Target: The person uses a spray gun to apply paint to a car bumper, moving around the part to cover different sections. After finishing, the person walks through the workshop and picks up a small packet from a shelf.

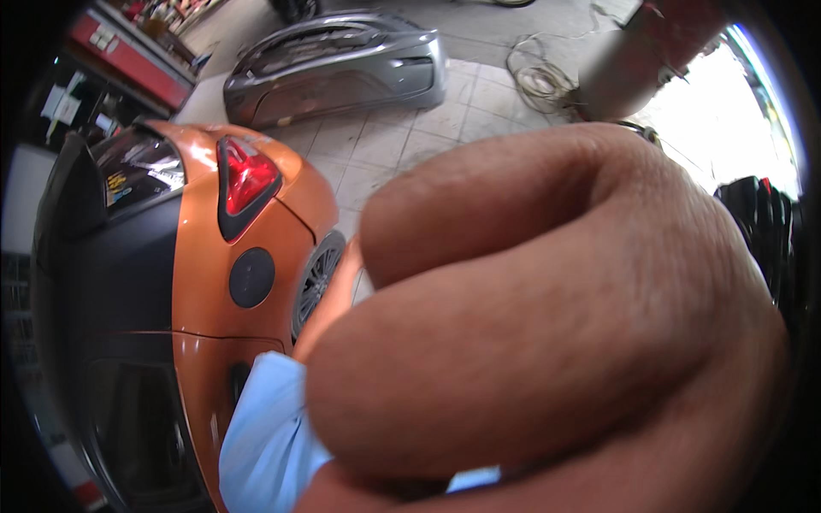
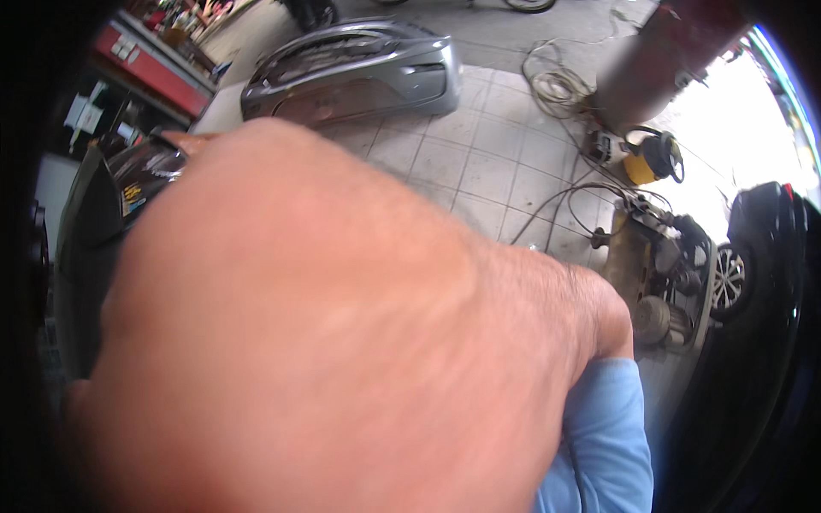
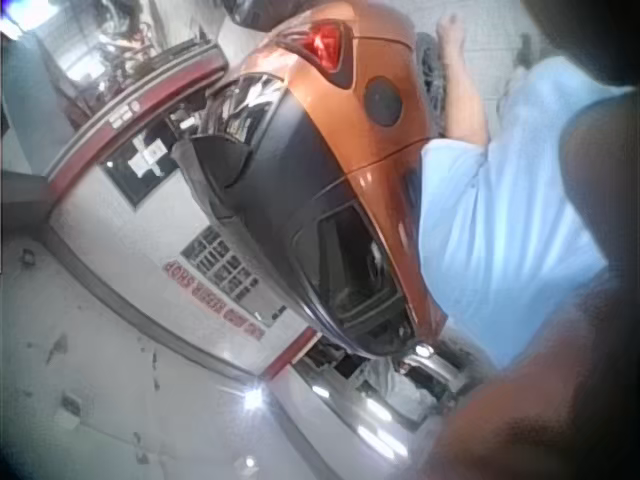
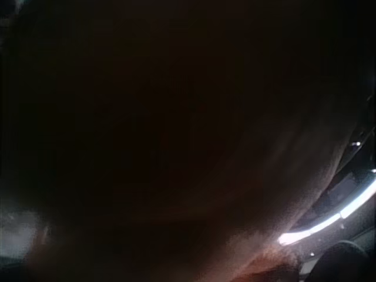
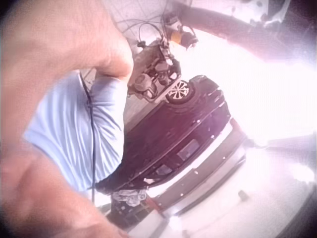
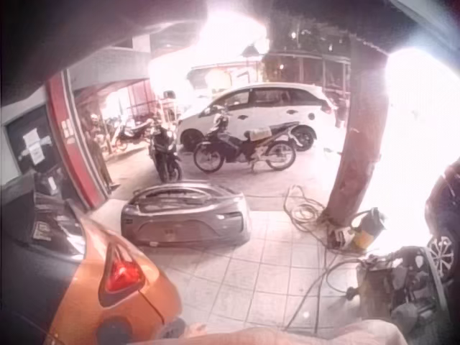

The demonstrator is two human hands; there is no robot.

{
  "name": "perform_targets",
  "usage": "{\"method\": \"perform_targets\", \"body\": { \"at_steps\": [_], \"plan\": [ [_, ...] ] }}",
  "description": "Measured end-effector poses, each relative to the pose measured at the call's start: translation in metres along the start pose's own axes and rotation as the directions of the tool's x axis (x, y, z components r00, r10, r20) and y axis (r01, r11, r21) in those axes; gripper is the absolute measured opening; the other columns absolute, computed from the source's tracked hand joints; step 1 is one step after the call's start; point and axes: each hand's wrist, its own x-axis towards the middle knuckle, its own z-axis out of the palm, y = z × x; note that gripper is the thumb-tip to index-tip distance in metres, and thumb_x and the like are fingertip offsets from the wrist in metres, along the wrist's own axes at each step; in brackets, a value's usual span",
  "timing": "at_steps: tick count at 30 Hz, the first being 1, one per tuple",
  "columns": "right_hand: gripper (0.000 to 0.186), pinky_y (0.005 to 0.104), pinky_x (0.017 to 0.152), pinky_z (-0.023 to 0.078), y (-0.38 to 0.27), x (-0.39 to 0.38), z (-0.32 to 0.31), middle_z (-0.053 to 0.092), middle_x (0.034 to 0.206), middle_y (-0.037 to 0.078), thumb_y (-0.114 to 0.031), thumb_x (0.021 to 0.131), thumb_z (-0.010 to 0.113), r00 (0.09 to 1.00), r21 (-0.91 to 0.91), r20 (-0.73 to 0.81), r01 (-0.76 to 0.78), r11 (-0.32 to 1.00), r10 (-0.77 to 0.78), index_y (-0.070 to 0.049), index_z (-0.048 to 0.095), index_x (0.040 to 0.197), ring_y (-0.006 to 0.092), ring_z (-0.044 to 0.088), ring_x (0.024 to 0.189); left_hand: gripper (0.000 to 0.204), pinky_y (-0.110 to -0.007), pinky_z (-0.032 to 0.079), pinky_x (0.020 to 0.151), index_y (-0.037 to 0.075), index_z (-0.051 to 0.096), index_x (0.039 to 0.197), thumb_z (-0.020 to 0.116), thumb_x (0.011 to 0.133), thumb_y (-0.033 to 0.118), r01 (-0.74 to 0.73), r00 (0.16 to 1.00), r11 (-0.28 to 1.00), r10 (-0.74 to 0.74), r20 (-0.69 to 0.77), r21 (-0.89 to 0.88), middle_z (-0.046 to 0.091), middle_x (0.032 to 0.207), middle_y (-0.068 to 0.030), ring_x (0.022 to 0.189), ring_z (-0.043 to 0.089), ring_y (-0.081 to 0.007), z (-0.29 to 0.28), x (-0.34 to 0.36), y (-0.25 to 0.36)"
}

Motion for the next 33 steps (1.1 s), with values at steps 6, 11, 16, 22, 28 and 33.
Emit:
{"method": "perform_targets", "body": {
  "at_steps": [6, 11, 16, 22, 28, 33],
  "plan": [
    [0.03, 0.0321, 0.044, 0.036, 0.145, -0.013, -0.1, 0.059, 0.061, 0.0, -0.038, 0.099, 0.068, 1.0, 0.225, 0.017, 0.008, 0.974, -0.012, -0.01, 0.07, 0.089, 0.0126, 0.046, 0.046, 0.045, -0.035, 0.059, 0.084, 0.002, 0.066, 0.134, 0.067, 0.1, 0.03, -0.157, 0.985, 0.971, 0.141, -0.098, -0.178, 0.077, 0.114, -0.0163, 0.089, 0.077, -0.0211, -0.022, 0.112, 0.085],
    [0.037, 0.0364, 0.048, 0.044, 0.295, -0.057, -0.135, 0.068, 0.069, 0.008, -0.014, 0.092, 0.076, 0.958, 0.301, -0.025, -0.265, 0.916, 0.285, 0.001, 0.074, 0.125, 0.0185, 0.058, 0.051, 0.042, -0.05, 0.055, 0.094, 0.007, 0.073, 0.117, 0.066, 0.095, 0.043, 0.342, 0.937, 0.92, -0.318, -0.145, 0.191, 0.073, 0.106, -0.0222, 0.105, 0.069, -0.0401, -0.001, 0.074, -0.027],
    [0.037, 0.0344, 0.064, 0.052, 0.455, -0.086, -0.137, 0.075, 0.086, 0.012, -0.014, 0.093, 0.076, 0.548, -0.017, 0.482, -0.774, 0.632, 0.684, -0.007, 0.073, 0.13, 0.0205, 0.069, 0.07, 0.039, -0.042, 0.06, 0.067, 0.002, 0.078, 0.105, 0.074, 0.09, 0.038, 0.815, 0.54, 0.575, -0.8, 0.261, 0.076, 0.075, 0.092, -0.0169, 0.076, 0.075, -0.0267, 0.039, -0.008, -0.073],
    [0.04, 0.0432, 0.08, 0.056, 0.657, -0.153, -0.129, 0.076, 0.098, 0.016, -0.028, 0.093, 0.074, 0.156, -0.517, 0.58, -0.687, 0.51, 0.799, -0.017, 0.073, 0.131, 0.0319, 0.073, 0.088, 0.033, -0.038, 0.06, 0.064, 0.005, 0.077, 0.111, 0.072, 0.091, 0.032, 0.847, 0.509, 0.424, -0.822, 0.255, -0.322, 0.075, 0.092, -0.0103, 0.074, 0.074, -0.0217, 0.016, 0.074, -0.067],
    [0.046, 0.0448, 0.075, 0.058, 0.79, -0.329, -0.123, 0.077, 0.094, 0.017, -0.034, 0.09, 0.075, 0.078, -0.785, 0.387, -0.496, 0.372, 0.919, -0.009, 0.071, 0.128, 0.0323, 0.074, 0.084, 0.037, -0.038, 0.057, 0.067, 0.003, 0.073, 0.12, 0.07, 0.096, 0.031, 0.463, 0.8, 0.765, -0.578, -0.162, -0.448, 0.076, 0.091, -0.0132, 0.076, 0.073, -0.0178, -0.117, 0.256, -0.076],
    [0.041, 0.0343, 0.054, 0.056, 0.782, -0.378, -0.123, 0.077, 0.095, 0.012, -0.027, 0.095, 0.071, -0.7, -0.448, 0.36, -0.709, -0.544, 0.616, -0.006, 0.07, 0.131, 0.0204, 0.072, 0.067, 0.044, -0.042, 0.055, 0.098, 0.006, 0.069, 0.129, 0.069, 0.095, 0.034, 0.446, 0.809, 0.818, -0.542, -0.227, -0.363, 0.072, 0.121, -0.0222, 0.115, 0.07, -0.0347, -0.272, 0.368, -0.063]
  ]
}}
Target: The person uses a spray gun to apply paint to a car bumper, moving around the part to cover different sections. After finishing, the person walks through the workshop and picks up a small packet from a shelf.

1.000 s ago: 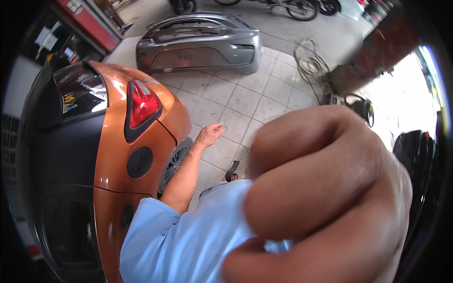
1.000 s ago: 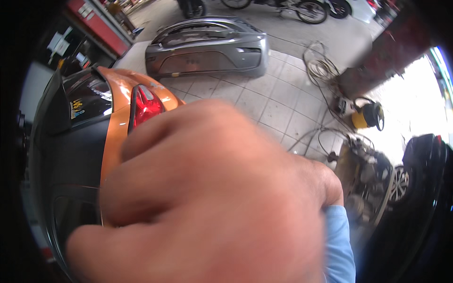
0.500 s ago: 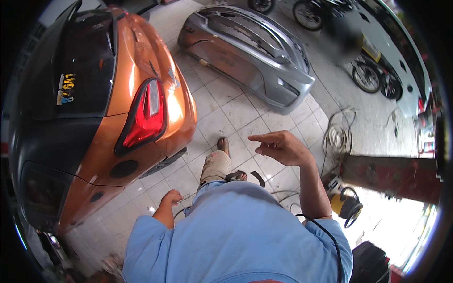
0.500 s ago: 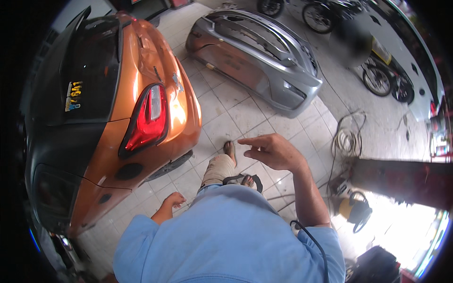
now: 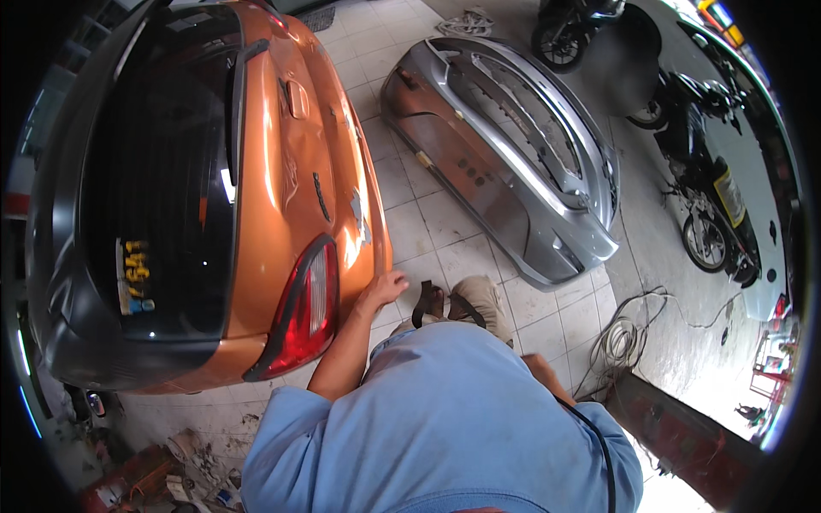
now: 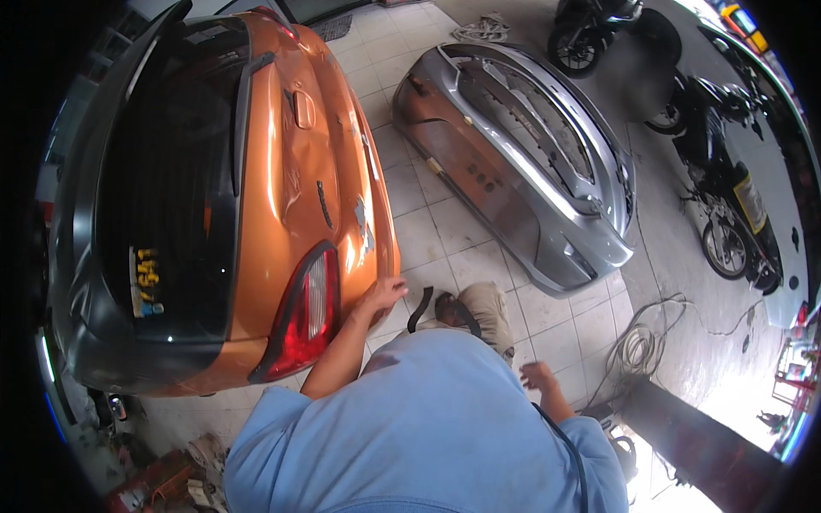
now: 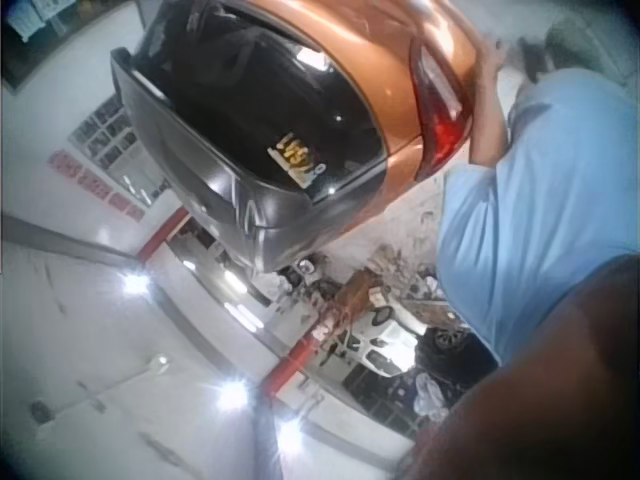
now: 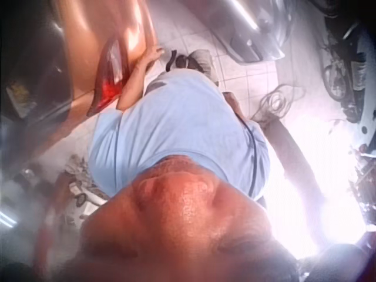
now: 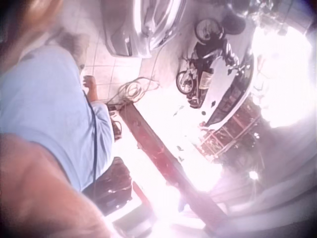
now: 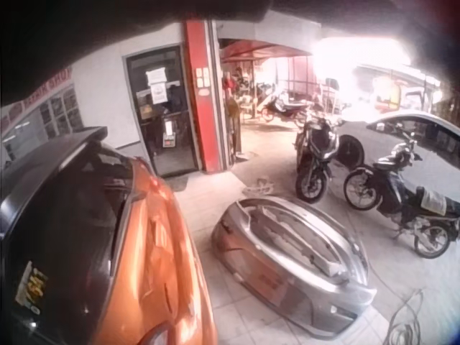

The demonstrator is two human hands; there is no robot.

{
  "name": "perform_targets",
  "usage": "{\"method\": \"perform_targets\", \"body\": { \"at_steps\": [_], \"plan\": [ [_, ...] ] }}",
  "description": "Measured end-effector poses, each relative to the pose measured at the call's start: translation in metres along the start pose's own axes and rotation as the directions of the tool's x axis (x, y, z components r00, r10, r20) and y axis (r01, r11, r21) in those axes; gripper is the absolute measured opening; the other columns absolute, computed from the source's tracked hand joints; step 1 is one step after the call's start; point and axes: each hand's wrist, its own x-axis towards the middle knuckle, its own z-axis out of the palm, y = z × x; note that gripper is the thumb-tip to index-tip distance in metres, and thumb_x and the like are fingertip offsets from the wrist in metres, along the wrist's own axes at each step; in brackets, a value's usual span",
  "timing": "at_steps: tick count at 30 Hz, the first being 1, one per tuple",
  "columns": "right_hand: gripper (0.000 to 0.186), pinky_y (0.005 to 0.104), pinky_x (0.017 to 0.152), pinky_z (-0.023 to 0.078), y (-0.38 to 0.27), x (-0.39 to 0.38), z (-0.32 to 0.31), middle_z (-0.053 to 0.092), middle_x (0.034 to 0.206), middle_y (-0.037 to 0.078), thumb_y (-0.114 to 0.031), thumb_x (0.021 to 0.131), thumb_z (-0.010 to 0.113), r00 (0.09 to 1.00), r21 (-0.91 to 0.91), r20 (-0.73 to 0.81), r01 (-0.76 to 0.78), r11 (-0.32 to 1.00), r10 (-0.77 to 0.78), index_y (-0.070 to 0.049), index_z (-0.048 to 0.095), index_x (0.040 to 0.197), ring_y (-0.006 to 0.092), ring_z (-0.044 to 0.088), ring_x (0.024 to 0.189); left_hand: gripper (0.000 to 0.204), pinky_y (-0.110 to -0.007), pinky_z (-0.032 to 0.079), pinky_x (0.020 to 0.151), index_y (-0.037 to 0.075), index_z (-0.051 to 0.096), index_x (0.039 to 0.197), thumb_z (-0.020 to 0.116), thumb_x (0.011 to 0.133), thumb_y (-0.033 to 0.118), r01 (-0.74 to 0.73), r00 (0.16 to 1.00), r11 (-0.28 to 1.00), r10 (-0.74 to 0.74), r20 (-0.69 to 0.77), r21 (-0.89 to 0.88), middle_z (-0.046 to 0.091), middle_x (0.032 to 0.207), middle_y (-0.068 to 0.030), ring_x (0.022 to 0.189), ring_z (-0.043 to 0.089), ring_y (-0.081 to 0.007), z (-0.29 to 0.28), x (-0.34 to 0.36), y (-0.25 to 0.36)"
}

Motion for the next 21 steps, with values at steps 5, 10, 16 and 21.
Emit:
{"method": "perform_targets", "body": {
  "at_steps": [5, 10, 16, 21],
  "plan": [
    [0.038, 0.0353, 0.054, 0.056, -0.093, -0.009, -0.017, 0.077, 0.097, 0.013, -0.024, 0.097, 0.069, 0.988, -0.079, -0.02, 0.151, 0.985, -0.153, -0.004, 0.07, 0.129, 0.0219, 0.072, 0.067, 0.047, -0.044, 0.054, 0.1, 0.006, 0.069, 0.131, 0.068, 0.096, 0.037, -0.152, 0.985, 0.985, 0.144, -0.1, -0.08, 0.072, 0.124, -0.0211, 0.117, 0.069, -0.0354, -0.077, 0.1, 0.063],
    [0.034, 0.0362, 0.054, 0.055, -0.255, 0.077, -0.077, 0.077, 0.098, 0.013, -0.022, 0.099, 0.066, 0.98, 0.064, -0.081, 0.185, 0.981, -0.18, -0.002, 0.069, 0.127, 0.0234, 0.072, 0.067, 0.048, -0.043, 0.055, 0.1, 0.005, 0.069, 0.131, 0.069, 0.095, 0.037, -0.08, 0.997, 0.982, 0.076, 0.03, 0.17, 0.073, 0.124, -0.0188, 0.114, 0.071, -0.0345, -0.132, 0.191, 0.07],
    [0.035, 0.0303, 0.049, 0.053, -0.494, 0.182, -0.198, 0.076, 0.086, 0.013, -0.022, 0.096, 0.068, 0.933, 0.036, -0.217, 0.301, 0.953, -0.287, 0.002, 0.072, 0.121, 0.02, 0.071, 0.062, 0.04, -0.043, 0.056, 0.096, 0.008, 0.073, 0.125, 0.07, 0.093, 0.032, 0.113, 0.992, 0.988, -0.118, 0.044, 0.102, 0.076, 0.115, -0.0181, 0.109, 0.072, -0.035, -0.24, 0.265, 0.07],
    [0.038, 0.0259, 0.053, 0.049, -0.771, 0.179, -0.235, 0.075, 0.092, 0.009, -0.024, 0.099, 0.067, 0.738, -0.117, -0.192, 0.638, 0.762, -0.647, 0.002, 0.07, 0.127, 0.0117, 0.065, 0.063, 0.042, -0.04, 0.057, 0.09, 0.007, 0.071, 0.128, 0.074, 0.094, 0.031, 0.207, 0.97, 0.977, -0.212, -0.122, -0.052, 0.076, 0.11, -0.0171, 0.101, 0.073, -0.0281, -0.356, 0.344, 0.092]
  ]
}}
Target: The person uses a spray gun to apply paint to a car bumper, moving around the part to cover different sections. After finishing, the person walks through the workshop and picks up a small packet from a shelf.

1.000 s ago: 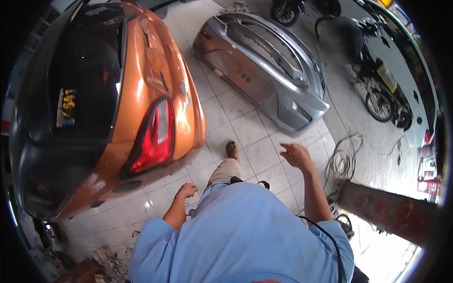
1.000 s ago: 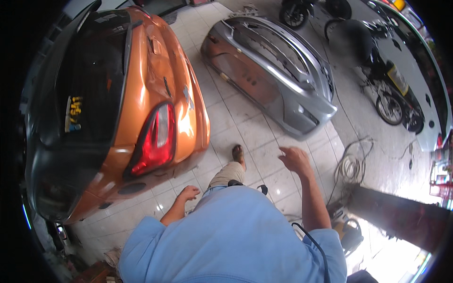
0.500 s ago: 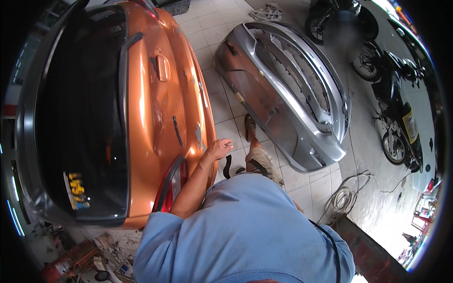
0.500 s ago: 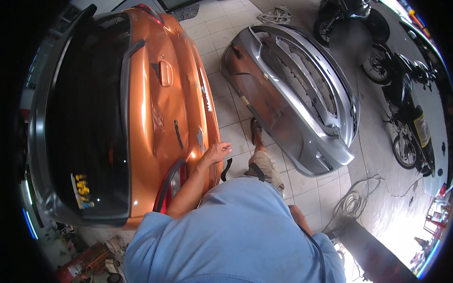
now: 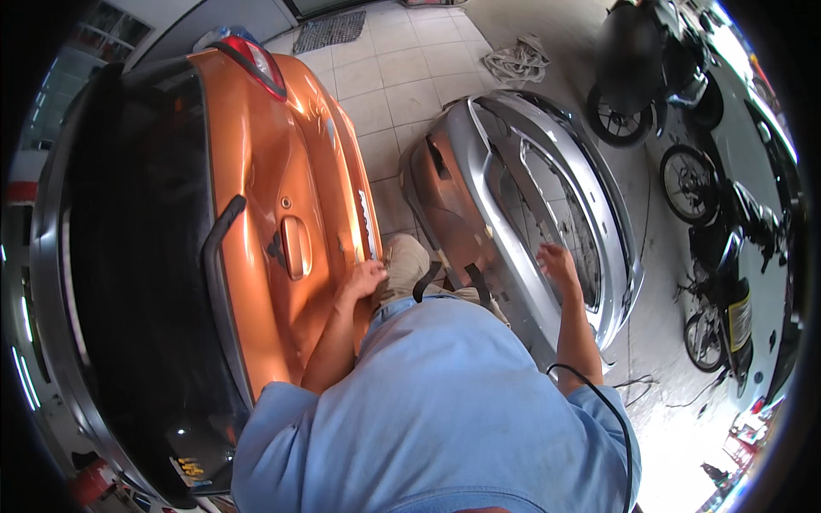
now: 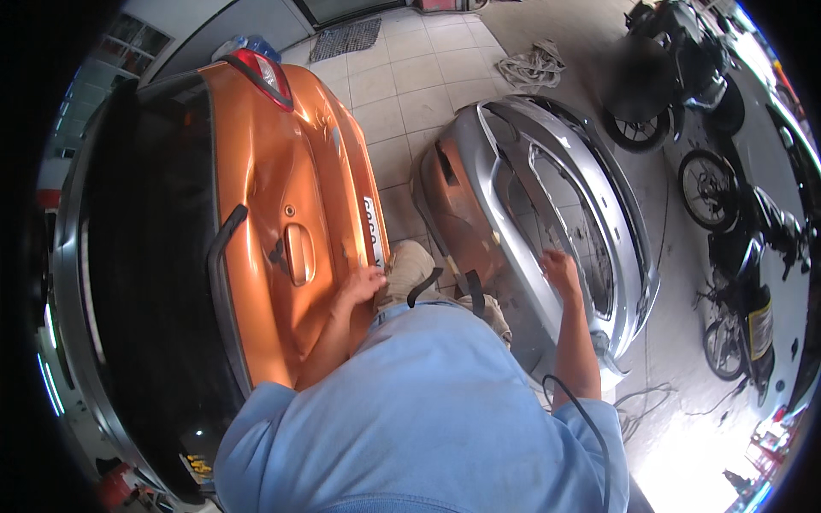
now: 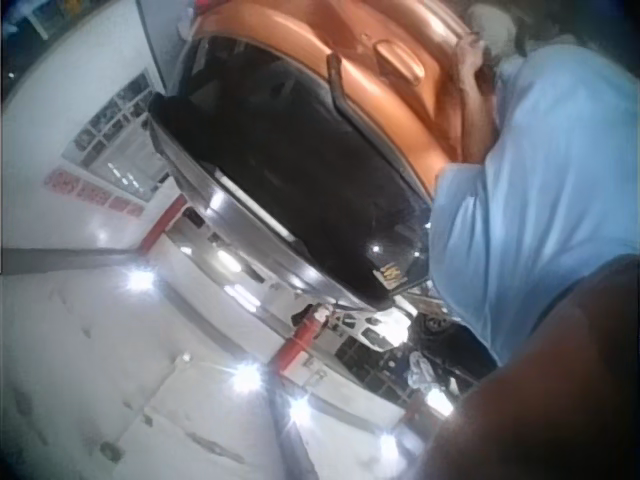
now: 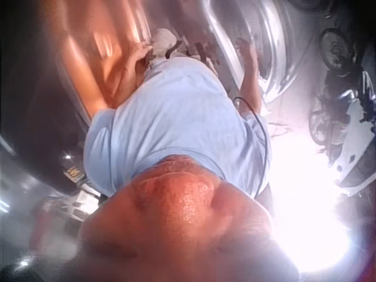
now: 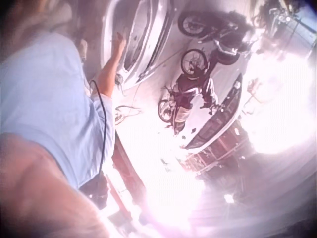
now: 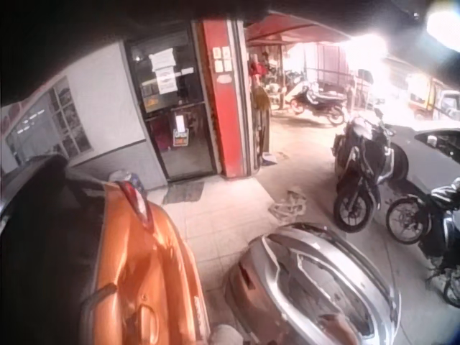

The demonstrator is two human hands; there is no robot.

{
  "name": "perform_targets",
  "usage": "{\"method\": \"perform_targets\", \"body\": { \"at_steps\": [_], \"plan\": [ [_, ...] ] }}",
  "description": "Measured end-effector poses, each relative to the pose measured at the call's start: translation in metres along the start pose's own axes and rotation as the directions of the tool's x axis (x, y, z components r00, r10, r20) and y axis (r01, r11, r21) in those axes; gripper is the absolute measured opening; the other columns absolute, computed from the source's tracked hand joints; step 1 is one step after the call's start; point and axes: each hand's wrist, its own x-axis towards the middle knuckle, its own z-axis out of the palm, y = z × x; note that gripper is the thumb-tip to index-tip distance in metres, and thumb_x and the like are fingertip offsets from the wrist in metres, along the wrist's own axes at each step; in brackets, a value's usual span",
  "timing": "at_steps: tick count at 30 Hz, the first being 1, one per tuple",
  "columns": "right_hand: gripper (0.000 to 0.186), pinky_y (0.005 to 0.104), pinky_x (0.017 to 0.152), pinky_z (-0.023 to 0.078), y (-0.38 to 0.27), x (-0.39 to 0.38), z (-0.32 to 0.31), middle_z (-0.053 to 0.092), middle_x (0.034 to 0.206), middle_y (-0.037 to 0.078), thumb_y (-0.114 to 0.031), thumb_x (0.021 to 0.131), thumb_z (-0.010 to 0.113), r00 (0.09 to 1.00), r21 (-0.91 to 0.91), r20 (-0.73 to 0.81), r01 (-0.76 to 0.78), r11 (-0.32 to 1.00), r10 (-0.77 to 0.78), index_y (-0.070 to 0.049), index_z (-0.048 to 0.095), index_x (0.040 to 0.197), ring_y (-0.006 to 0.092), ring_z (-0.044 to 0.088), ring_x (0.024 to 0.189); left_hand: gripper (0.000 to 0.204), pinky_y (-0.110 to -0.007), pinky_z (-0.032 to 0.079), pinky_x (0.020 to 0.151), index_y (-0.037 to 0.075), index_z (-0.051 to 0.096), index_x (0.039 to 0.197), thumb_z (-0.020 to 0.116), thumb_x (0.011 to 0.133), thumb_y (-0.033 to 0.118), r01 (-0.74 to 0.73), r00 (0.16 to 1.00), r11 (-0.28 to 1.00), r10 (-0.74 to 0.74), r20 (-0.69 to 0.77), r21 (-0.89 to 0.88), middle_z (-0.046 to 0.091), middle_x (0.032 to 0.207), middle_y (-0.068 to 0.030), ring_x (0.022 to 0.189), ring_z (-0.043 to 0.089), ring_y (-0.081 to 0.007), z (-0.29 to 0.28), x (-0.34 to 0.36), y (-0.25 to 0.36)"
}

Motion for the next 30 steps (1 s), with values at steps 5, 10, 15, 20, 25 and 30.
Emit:
{"method": "perform_targets", "body": {
  "at_steps": [5, 10, 15, 20, 25, 30],
  "plan": [
    [0.046, 0.0263, 0.068, 0.052, -0.219, 0.121, 0.045, 0.076, 0.102, 0.008, -0.029, 0.102, 0.066, 0.975, 0.101, 0.124, 0.171, 0.98, -0.183, -0.001, 0.065, 0.138, 0.0106, 0.065, 0.074, 0.043, -0.037, 0.057, 0.096, 0.003, 0.069, 0.129, 0.071, 0.097, 0.032, -0.003, 0.996, 0.973, -0.019, -0.091, -0.229, 0.076, 0.117, -0.0188, 0.11, 0.073, -0.0275, -0.106, 0.141, 0.02],
    [0.048, 0.0296, 0.075, 0.054, -0.341, 0.247, 0.101, 0.076, 0.106, 0.003, -0.028, 0.1, 0.067, 0.942, 0.225, 0.293, 0.096, 0.97, -0.161, -0.003, 0.064, 0.14, 0.0114, 0.067, 0.081, 0.04, -0.038, 0.057, 0.092, 0.001, 0.069, 0.124, 0.074, 0.096, 0.029, -0.058, 0.985, 0.945, 0.002, -0.171, -0.321, 0.077, 0.112, -0.0161, 0.106, 0.074, -0.0252, -0.23, 0.315, 0.029],
    [0.03, 0.0342, 0.05, 0.049, -0.279, 0.262, 0.093, 0.064, 0.058, 0.009, -0.021, 0.093, 0.059, 0.962, -0.322, 0.168, -0.154, 0.934, 0.217, -0.005, 0.065, 0.069, 0.0161, 0.062, 0.05, 0.039, -0.029, 0.055, 0.064, -0.002, 0.07, 0.122, 0.075, 0.096, 0.027, 0.085, 0.988, 0.835, -0.14, -0.061, -0.544, 0.074, 0.093, -0.0085, 0.076, 0.068, -0.0117, -0.347, 0.45, 0.037],
    [0.053, 0.0425, 0.043, 0.049, -0.175, 0.117, 0.105, 0.07, 0.066, 0.018, -0.042, 0.104, 0.058, 0.676, -0.047, -0.106, -0.736, 0.676, 0.729, 0.002, 0.075, 0.08, 0.0264, 0.066, 0.049, 0.044, -0.031, 0.059, 0.073, -0.001, 0.069, 0.128, 0.075, 0.096, 0.029, 0.124, 0.99, 0.921, -0.141, -0.019, -0.368, 0.077, 0.104, -0.0122, 0.079, 0.072, -0.0172, -0.429, 0.55, 0.106],
    [0.051, 0.0406, 0.048, 0.052, -0.18, 0.076, 0.176, 0.072, 0.071, 0.016, -0.046, 0.104, 0.058, 0.469, 0.19, 0.002, -0.868, 0.46, 0.883, 0.0, 0.074, 0.087, 0.025, 0.068, 0.056, 0.045, -0.033, 0.058, 0.078, 0.002, 0.069, 0.13, 0.073, 0.097, 0.031, -0.14, 0.952, 0.977, 0.178, 0.248, -0.163, 0.077, 0.108, -0.0139, 0.082, 0.073, -0.018, -0.465, 0.642, 0.224],
    [0.051, 0.0388, 0.052, 0.055, -0.239, 0.251, 0.2, 0.074, 0.076, 0.013, -0.049, 0.105, 0.057, 0.713, 0.196, 0.079, -0.697, 0.69, 0.697, -0.002, 0.074, 0.095, 0.0236, 0.07, 0.063, 0.044, -0.035, 0.058, 0.074, 0.004, 0.069, 0.131, 0.071, 0.097, 0.033, -0.208, 0.917, 0.976, 0.173, 0.359, 0.06, 0.077, 0.095, -0.0093, 0.08, 0.071, -0.017, -0.493, 0.783, 0.287]
  ]
}}
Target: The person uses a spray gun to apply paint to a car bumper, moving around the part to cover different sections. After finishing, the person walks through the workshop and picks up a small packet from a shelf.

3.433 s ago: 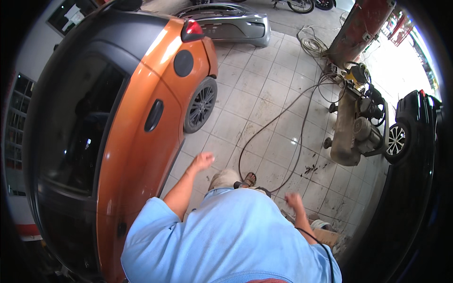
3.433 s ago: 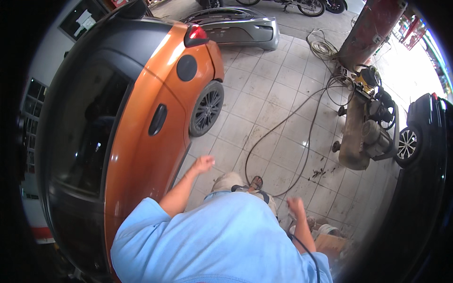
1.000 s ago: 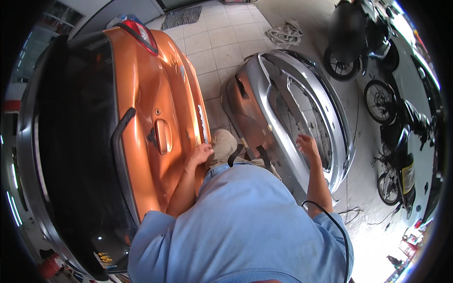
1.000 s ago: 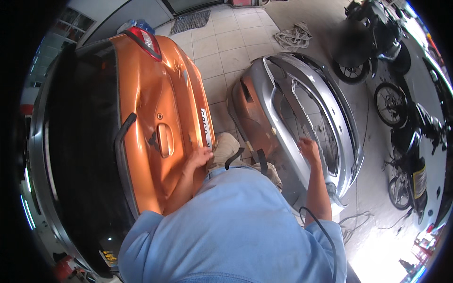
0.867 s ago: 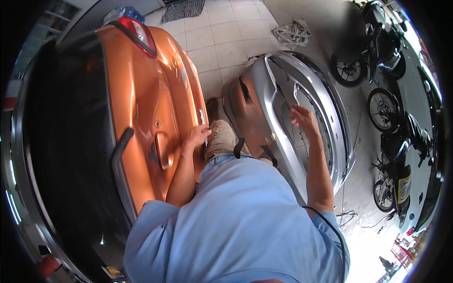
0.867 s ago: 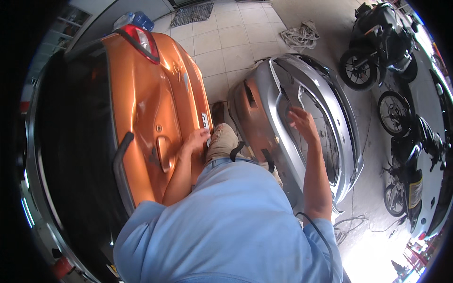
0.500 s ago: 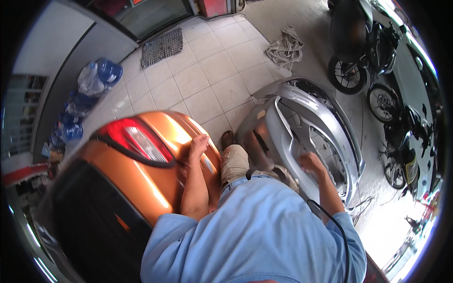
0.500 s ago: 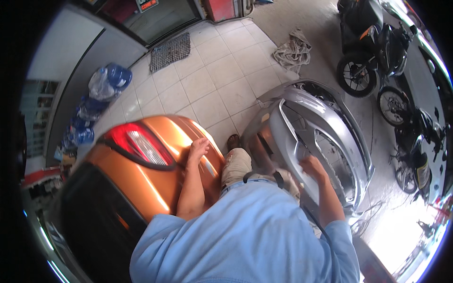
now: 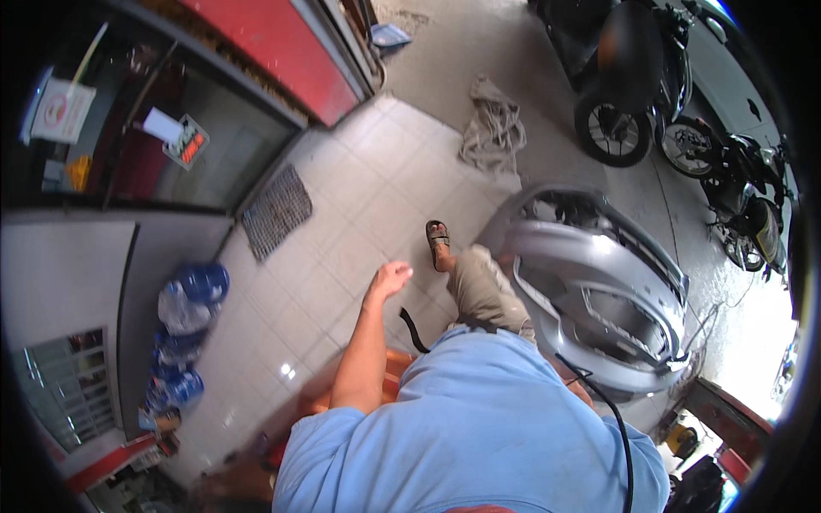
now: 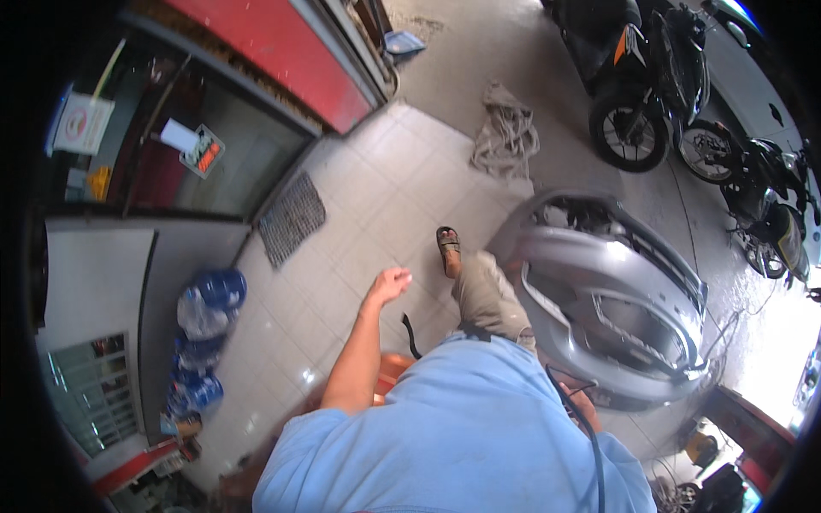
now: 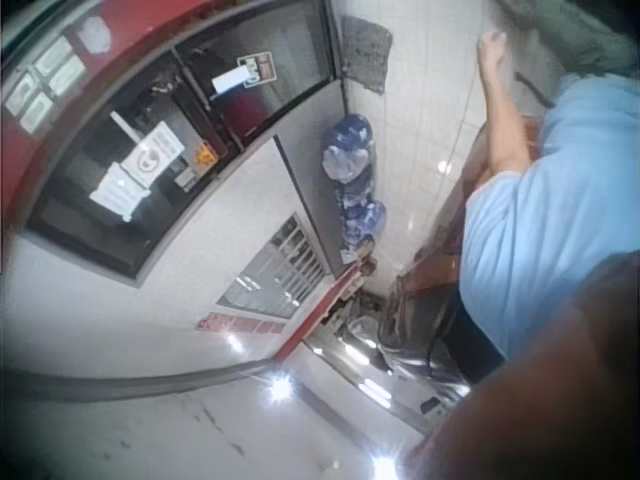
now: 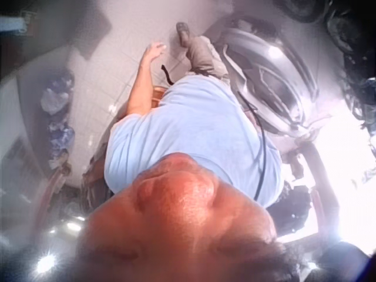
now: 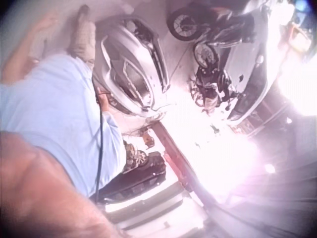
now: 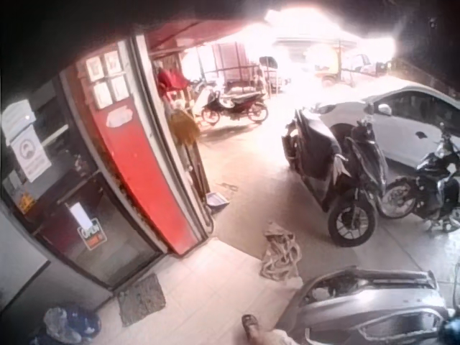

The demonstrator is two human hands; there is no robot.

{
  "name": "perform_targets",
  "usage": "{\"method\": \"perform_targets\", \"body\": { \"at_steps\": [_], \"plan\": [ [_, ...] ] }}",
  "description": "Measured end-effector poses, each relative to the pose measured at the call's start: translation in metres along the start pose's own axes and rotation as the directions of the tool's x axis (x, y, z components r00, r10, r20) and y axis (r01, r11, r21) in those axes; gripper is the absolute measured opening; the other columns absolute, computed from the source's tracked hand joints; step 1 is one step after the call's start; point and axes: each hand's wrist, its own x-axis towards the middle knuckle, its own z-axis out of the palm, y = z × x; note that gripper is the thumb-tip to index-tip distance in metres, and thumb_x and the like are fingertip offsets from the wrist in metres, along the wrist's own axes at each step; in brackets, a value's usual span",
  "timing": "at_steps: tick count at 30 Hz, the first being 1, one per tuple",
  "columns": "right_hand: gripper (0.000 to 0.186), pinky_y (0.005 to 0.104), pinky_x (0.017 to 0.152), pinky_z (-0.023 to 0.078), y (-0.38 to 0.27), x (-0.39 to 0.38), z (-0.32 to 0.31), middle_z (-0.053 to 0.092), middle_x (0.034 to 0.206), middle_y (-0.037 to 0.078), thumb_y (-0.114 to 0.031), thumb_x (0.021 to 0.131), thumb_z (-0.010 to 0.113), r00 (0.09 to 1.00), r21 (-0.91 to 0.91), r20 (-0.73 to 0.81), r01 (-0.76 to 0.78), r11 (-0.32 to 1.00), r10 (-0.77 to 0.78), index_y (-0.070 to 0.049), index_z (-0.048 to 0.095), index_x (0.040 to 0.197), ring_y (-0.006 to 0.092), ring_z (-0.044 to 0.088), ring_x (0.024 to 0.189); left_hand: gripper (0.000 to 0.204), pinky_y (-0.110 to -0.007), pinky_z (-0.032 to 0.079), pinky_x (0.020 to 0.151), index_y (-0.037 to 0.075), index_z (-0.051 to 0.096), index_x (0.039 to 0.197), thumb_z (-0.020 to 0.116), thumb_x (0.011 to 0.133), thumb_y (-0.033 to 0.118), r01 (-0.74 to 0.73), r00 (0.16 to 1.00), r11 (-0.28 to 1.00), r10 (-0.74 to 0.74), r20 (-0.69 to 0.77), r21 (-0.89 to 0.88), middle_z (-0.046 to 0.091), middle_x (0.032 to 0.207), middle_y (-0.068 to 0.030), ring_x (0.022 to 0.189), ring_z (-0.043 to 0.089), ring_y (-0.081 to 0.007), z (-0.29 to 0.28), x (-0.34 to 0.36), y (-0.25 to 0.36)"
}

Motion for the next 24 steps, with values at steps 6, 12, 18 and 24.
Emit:
{"method": "perform_targets", "body": {
  "at_steps": [6, 12, 18, 24],
  "plan": [
    [0.058, 0.0451, 0.065, 0.055, -0.342, 0.159, -0.09, 0.074, 0.076, 0.014, -0.057, 0.101, 0.06, 0.983, -0.058, -0.029, 0.177, 0.982, -0.179, -0.003, 0.078, 0.089, 0.0269, 0.07, 0.067, 0.03, -0.035, 0.055, 0.055, 0.006, 0.075, 0.11, 0.071, 0.098, 0.033, 0.448, 0.894, 0.891, -0.447, 0.038, -0.068, 0.075, 0.087, -0.0079, 0.066, 0.069, -0.0168, -0.091, 0.1, -0.024],
    [0.051, 0.0481, 0.077, 0.054, -0.708, 0.175, -0.254, 0.071, 0.088, 0.028, -0.046, 0.098, 0.064, 0.731, -0.274, -0.258, 0.572, 0.773, -0.632, 0.004, 0.072, 0.092, 0.0449, 0.07, 0.087, 0.033, -0.036, 0.059, 0.062, 0.008, 0.074, 0.121, 0.07, 0.097, 0.031, 0.579, 0.808, 0.813, -0.562, 0.178, -0.062, 0.076, 0.1, -0.009, 0.08, 0.073, -0.0222, -0.192, 0.114, 0.05],
    [0.044, 0.0476, 0.073, 0.053, -0.942, 0.211, -0.329, 0.068, 0.082, 0.027, -0.041, 0.097, 0.069, 0.59, -0.194, -0.289, 0.735, 0.65, -0.754, 0.002, 0.071, 0.092, 0.0422, 0.069, 0.079, 0.03, -0.037, 0.061, 0.069, 0.008, 0.077, 0.111, 0.066, 0.095, 0.031, 0.089, 0.983, 0.863, -0.157, 0.098, 0.497, 0.077, 0.101, -0.0109, 0.084, 0.074, -0.0207, -0.285, 0.187, 0.172],
    [0.048, 0.0399, 0.062, 0.053, -0.943, 0.327, -0.336, 0.067, 0.066, 0.012, -0.045, 0.1, 0.067, 0.804, -0.29, -0.126, 0.53, 0.797, -0.581, 0.001, 0.073, 0.087, 0.0209, 0.067, 0.063, 0.032, -0.036, 0.058, 0.054, 0.012, 0.076, 0.091, 0.06, 0.101, 0.038, 0.382, 0.877, 0.889, -0.434, 0.204, 0.251, 0.075, 0.073, -0.0088, 0.057, 0.07, -0.0196, -0.384, 0.438, 0.257]
  ]
}}
